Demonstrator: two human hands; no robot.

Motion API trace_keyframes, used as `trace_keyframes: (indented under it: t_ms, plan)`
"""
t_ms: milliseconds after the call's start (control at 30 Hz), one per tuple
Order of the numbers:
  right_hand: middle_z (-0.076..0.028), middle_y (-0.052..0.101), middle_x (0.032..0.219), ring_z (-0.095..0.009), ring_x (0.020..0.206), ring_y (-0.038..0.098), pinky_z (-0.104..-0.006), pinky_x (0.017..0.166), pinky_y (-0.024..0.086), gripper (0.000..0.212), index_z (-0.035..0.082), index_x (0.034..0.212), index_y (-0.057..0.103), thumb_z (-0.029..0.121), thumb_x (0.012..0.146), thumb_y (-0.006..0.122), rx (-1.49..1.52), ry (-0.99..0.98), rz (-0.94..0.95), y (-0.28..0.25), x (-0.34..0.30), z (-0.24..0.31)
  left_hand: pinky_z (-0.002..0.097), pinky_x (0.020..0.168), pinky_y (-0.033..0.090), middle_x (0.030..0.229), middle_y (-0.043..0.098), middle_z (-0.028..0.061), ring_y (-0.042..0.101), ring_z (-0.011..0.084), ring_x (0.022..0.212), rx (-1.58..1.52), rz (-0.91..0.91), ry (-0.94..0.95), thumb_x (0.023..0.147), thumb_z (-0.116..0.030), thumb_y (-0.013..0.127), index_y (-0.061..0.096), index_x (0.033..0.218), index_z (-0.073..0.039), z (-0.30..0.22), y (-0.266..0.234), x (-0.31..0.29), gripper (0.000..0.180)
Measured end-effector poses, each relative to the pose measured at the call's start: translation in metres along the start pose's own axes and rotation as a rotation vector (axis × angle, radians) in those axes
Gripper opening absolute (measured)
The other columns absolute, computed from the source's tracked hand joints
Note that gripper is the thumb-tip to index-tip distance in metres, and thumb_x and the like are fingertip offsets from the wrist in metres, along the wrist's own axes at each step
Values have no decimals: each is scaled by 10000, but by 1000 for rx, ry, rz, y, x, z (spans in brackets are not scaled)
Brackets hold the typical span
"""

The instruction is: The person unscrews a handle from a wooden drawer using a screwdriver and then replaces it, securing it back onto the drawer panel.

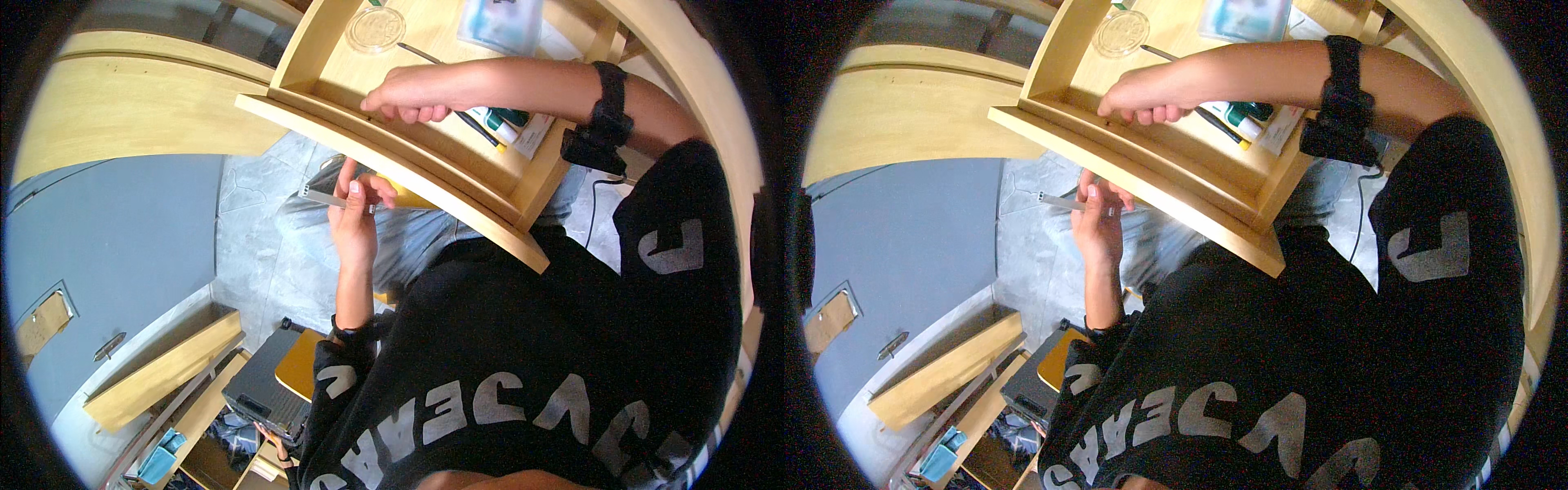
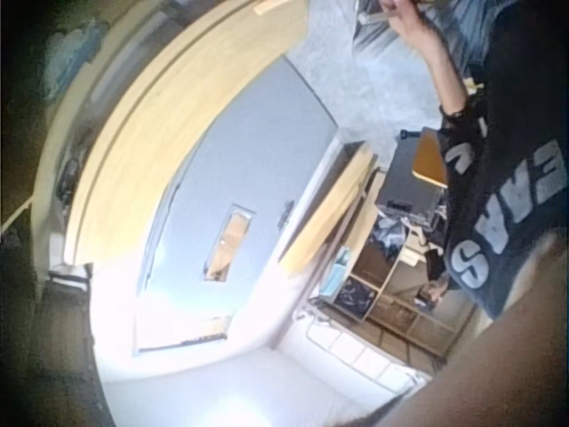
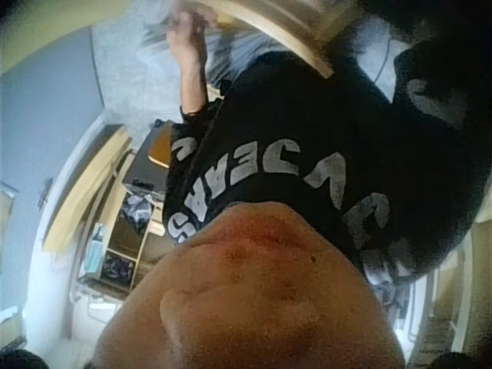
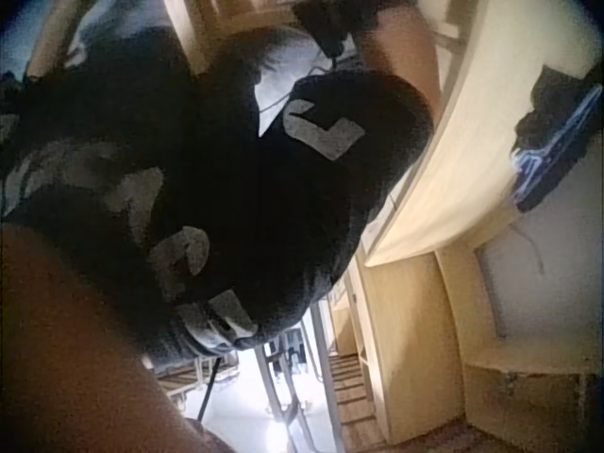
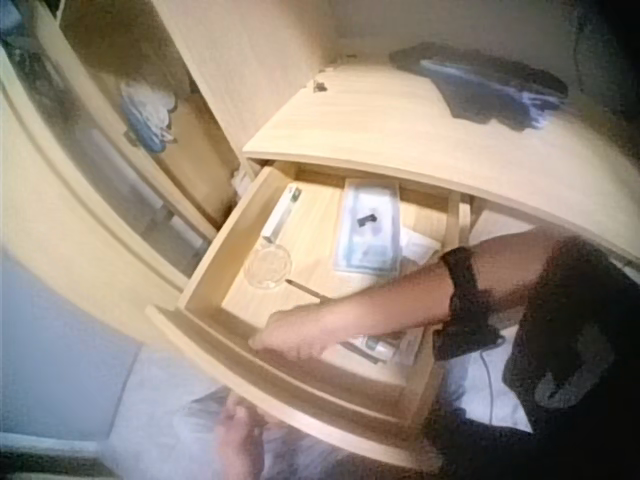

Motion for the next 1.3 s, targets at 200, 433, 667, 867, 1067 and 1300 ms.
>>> trace_keyframes:
  t_ms: [200, 433, 667, 867, 1067, 1300]
  plan:
    - [44, 415, 446, -48, 342, 334, -231, 314, 224, 373, 107, 647, 570, 317, 929, 446, -92, -184, 151, 23, 51, 6, 270, 661, 456, 770, 615, 90, 558, 140, 669, 95, -78, 53, 954, -345, 442, 336, 1338, 75, -9, -17, -2, 579]
    - [33, 408, 466, -75, 347, 326, -242, 339, 247, 285, 107, 608, 498, 220, 868, 476, -104, -163, -33, -10, 26, 11, 266, 656, 464, 808, 630, 81, 559, 121, 678, -96, 81, 175, 963, -356, 424, 394, 1320, 34, -18, -7, 6, 530]
    - [21, 371, 440, -66, 300, 289, -228, 280, 197, 335, 107, 627, 432, 278, 915, 422, -46, -117, -117, -78, 43, -13, 284, 666, 498, 903, 661, 79, 599, 147, 761, 66, 189, 430, 876, 22, 424, 436, 1343, -106, -47, 19, -2, 484]
    - [43, 321, 445, -53, 319, 260, -208, 286, 167, 388, 178, 607, 323, 361, 926, 448, 48, -143, -269, -108, 5, 19, 298, 672, 476, 836, 626, 68, 609, 161, 742, 15, 266, 438, 898, -205, 495, 587, 1001, -17, -31, 43, 15, 232]
    - [56, 419, 568, -5, 373, 242, -170, 325, 161, 221, 84, 883, 537, 291, 948, 496, 100, -353, -269, -76, -47, 58, 322, 671, 472, 850, 611, 75, 594, 161, 765, 280, 242, 549, 896, -205, 499, 574, 1086, -19, -35, 53, 27, 276]
    - [16, 519, 738, -1, 483, 323, -146, 425, 203, 264, 0, 1017, 563, 233, 894, 568, -168, -405, -361, -50, -128, 82, 296, 659, 481, 838, 601, 44, 579, 141, 749, -169, 574, 202, 879, -155, 509, 565, 1144, -23, -31, 90, 57, 302]
Point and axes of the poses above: each hand's wrist, its own x-axis towards the middle knuckle, its own y-axis out of the palm, z = x × y, the point moved 5 cm from there along x, towards the middle knuckle
